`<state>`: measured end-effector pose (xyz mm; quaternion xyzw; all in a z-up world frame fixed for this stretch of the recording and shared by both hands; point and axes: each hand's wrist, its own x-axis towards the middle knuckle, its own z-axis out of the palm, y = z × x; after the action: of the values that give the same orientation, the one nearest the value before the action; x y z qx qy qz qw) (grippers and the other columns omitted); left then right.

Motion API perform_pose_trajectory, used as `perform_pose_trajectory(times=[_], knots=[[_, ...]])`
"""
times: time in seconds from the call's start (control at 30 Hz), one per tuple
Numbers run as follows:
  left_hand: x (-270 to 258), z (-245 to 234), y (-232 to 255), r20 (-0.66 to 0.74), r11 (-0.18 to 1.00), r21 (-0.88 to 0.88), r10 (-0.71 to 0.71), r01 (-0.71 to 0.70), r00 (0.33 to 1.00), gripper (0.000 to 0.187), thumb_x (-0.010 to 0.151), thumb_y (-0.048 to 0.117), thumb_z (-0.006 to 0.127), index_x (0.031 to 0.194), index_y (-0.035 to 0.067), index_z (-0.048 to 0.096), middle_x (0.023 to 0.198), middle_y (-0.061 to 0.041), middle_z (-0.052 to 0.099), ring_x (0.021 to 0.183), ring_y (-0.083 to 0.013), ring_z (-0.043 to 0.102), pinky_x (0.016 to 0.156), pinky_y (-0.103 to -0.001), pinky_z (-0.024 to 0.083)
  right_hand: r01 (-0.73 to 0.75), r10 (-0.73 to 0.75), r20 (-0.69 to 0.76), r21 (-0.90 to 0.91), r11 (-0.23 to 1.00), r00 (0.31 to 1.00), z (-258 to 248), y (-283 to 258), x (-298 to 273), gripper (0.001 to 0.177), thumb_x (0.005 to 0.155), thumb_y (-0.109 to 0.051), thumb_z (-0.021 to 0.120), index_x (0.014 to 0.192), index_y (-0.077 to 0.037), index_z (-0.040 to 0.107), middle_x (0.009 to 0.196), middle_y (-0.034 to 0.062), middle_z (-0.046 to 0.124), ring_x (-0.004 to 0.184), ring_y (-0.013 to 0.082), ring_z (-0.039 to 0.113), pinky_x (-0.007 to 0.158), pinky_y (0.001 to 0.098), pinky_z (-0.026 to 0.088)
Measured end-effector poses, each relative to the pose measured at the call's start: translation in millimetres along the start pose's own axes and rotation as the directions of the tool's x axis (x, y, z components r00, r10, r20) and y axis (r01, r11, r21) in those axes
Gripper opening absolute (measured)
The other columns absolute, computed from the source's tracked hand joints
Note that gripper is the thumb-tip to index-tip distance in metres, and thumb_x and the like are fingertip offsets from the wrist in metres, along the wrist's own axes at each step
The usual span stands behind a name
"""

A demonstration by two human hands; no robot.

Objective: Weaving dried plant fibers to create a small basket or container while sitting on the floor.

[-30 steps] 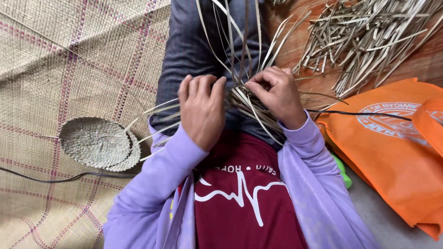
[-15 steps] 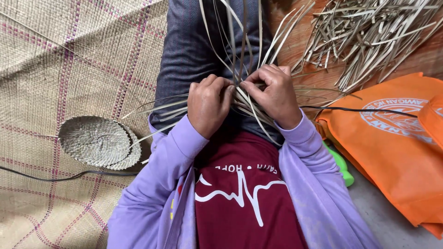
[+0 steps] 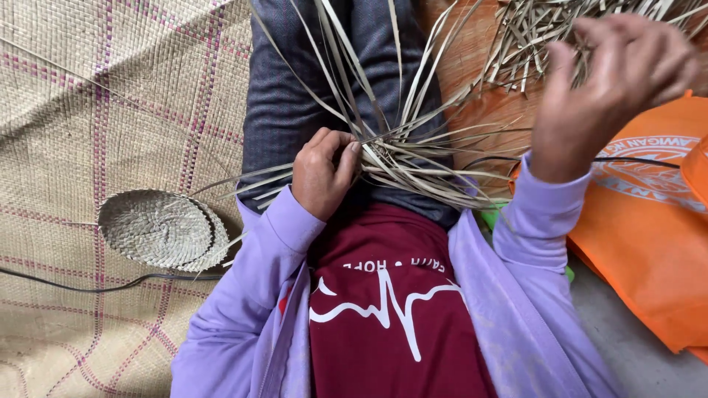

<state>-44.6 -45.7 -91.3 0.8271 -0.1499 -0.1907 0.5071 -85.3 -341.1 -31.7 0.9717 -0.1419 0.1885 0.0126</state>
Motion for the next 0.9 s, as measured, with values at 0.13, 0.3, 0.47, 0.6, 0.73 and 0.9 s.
perform_pose_trajectory(times=[0.13,0.3,0.47,0.6,0.73,0.9], knots=[[0,1,-1,-0.009,1.000,-0.008,-0.010,0.010,1.000,0.007,0.092,0.001,0.070,0.093,-0.004,0.074,0.078,-0.008,0.062,0.057,-0.0162,0.053,0.052,-0.029,0.047,0.111,-0.248,0.180,0.552,0.826,0.952,-12,-70,-11,0.013,0.093,0.000,0.086,0.096,-0.005,0.074,0.106,0.0102,0.068,0.105,0.0289,0.057,0.107,0.0477,0.033],[-6,7,-24,0.013,0.999,0.039,0.029,-0.029,0.999,0.008,0.099,0.017,0.071,0.098,0.009,0.074,0.083,-0.009,0.067,0.079,-0.0350,0.071,0.074,-0.042,0.056,0.131,-0.443,0.260,0.723,0.678,0.858,29,-98,-46,0.017,0.088,-0.007,0.082,0.100,-0.015,0.074,0.097,0.0019,0.066,0.098,0.0246,0.061,0.094,0.0414,0.039],[-8,12,-29,-0.004,0.992,0.105,0.065,-0.064,0.998,0.006,0.096,0.017,0.072,0.096,0.011,0.075,0.083,-0.005,0.068,0.080,-0.0319,0.073,0.073,-0.041,0.056,0.153,-0.497,0.331,0.691,0.707,0.802,41,-97,-54,0.029,0.081,-0.009,0.083,0.107,-0.016,0.071,0.100,0.0018,0.060,0.100,0.0250,0.059,0.092,0.0422,0.038],[-9,12,-27,-0.007,0.992,0.108,0.062,-0.061,0.998,0.008,0.097,0.018,0.070,0.096,0.011,0.075,0.082,-0.005,0.068,0.080,-0.0310,0.073,0.073,-0.040,0.055,0.090,-0.496,0.400,0.702,0.707,0.771,35,-98,-49,0.028,0.086,-0.007,0.079,0.112,-0.016,0.070,0.099,0.0025,0.062,0.100,0.0247,0.059,0.093,0.0412,0.038],[-10,10,-23,0.046,0.998,0.058,0.009,-0.012,0.999,0.010,0.101,0.020,0.067,0.099,0.013,0.074,0.083,-0.004,0.068,0.082,-0.0297,0.072,0.075,-0.039,0.052,0.024,-0.463,0.442,0.703,0.711,0.768,32,-94,-49,0.019,0.094,-0.018,0.078,0.111,-0.016,0.068,0.097,0.0017,0.060,0.099,0.0248,0.060,0.092,0.0410,0.039],[-11,10,-21,0.063,1.000,0.020,-0.023,0.021,0.998,0.011,0.102,0.021,0.066,0.101,0.013,0.074,0.082,-0.005,0.068,0.080,-0.0316,0.072,0.074,-0.041,0.053,0.045,-0.481,0.440,0.700,0.713,0.758,33,-90,-50,0.022,0.092,-0.009,0.074,0.111,-0.018,0.068,0.098,0.0008,0.060,0.100,0.0239,0.060,0.091,0.0401,0.038]])
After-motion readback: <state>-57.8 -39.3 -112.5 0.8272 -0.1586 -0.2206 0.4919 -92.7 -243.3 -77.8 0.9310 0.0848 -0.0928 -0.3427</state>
